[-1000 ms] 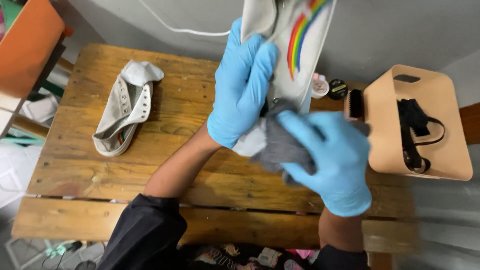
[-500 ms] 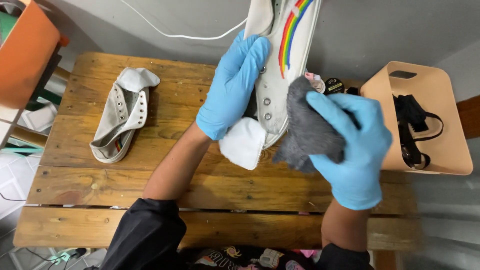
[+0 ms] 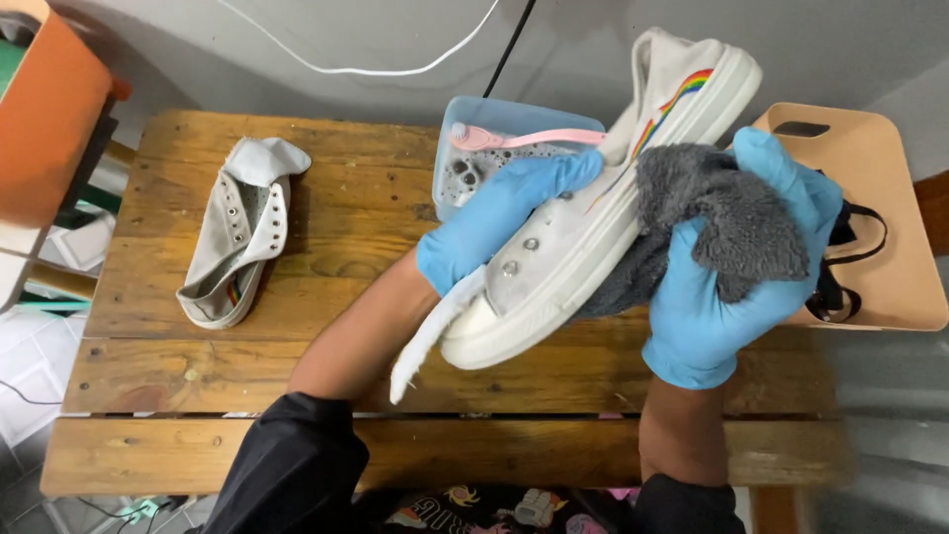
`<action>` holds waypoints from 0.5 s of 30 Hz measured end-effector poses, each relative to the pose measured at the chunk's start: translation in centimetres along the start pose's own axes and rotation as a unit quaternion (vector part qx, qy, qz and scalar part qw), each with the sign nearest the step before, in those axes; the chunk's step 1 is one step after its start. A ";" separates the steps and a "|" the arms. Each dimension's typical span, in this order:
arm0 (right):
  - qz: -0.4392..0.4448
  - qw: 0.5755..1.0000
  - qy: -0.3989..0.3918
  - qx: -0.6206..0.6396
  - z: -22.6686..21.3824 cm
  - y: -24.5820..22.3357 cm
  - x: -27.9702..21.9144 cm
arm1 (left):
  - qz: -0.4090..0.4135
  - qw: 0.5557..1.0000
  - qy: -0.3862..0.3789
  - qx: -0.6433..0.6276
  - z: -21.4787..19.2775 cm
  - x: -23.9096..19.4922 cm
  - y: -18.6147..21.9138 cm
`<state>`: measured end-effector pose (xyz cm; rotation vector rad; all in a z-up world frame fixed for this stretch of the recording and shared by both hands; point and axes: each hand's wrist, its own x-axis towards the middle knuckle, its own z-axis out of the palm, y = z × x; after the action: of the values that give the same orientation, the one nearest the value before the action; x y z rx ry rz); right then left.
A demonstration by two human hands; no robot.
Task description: The person scrubs a white canvas shoe with a small brush and then wipes it with a gray cloth. They repeat the scrubbing and wiping steps on different parts of the shoe, including the toe cap and side panels.
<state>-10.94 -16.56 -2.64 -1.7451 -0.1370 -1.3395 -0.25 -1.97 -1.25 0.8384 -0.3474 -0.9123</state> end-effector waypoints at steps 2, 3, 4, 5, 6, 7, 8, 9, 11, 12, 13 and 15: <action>-0.060 0.995 -0.017 -0.074 0.9 -1.0 0.1 | -0.058 0.995 -0.004 -0.083 -0.4 1.2 -0.4; -0.055 0.993 -0.044 -0.099 1.1 -1.7 -0.4 | -0.010 0.990 -0.025 -0.136 -1.0 2.1 -1.4; -0.049 0.989 -0.071 -0.123 1.3 -2.5 -0.9 | 0.037 0.980 -0.045 -0.188 -1.7 2.9 -2.4; -0.048 0.988 -0.075 -0.123 0.7 -2.8 -1.3 | 0.038 0.980 -0.043 -0.191 -3.2 4.1 -3.1; -0.042 0.979 -0.169 -0.108 0.0 -3.3 -1.8 | 0.052 0.947 -0.189 -0.254 -4.7 5.3 -3.8; -0.040 0.961 -0.259 -0.092 -0.5 -3.7 -2.0 | 0.072 0.889 -0.333 -0.305 -6.2 6.7 -4.2; -0.044 0.960 -0.261 -0.091 0.2 -4.9 -1.6 | 0.077 0.889 -0.334 -0.304 -5.8 6.4 -3.2; -0.114 0.919 -0.353 -0.137 0.9 -6.2 -1.3 | 0.045 0.950 -0.193 -0.240 -5.3 6.0 -2.5; -0.188 0.859 -0.441 -0.180 1.6 -7.2 -1.4 | 0.022 0.984 -0.046 -0.171 -6.1 6.5 -2.3; -0.195 0.855 -0.445 -0.182 1.6 -7.0 -1.7 | -0.040 0.973 -0.112 -0.200 -7.3 7.4 -2.8; -0.201 0.853 -0.444 -0.185 1.7 -6.6 -2.0 | -0.103 0.953 -0.178 -0.220 -8.5 8.5 -2.9; -0.187 0.865 -0.419 -0.205 1.0 -5.4 -1.2 | -0.061 0.925 -0.271 -0.260 -7.5 8.2 -3.6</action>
<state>-13.78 -12.22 -0.55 -2.6876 -0.7538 -0.7861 6.94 -6.12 -9.38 0.1055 -0.5032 -1.2785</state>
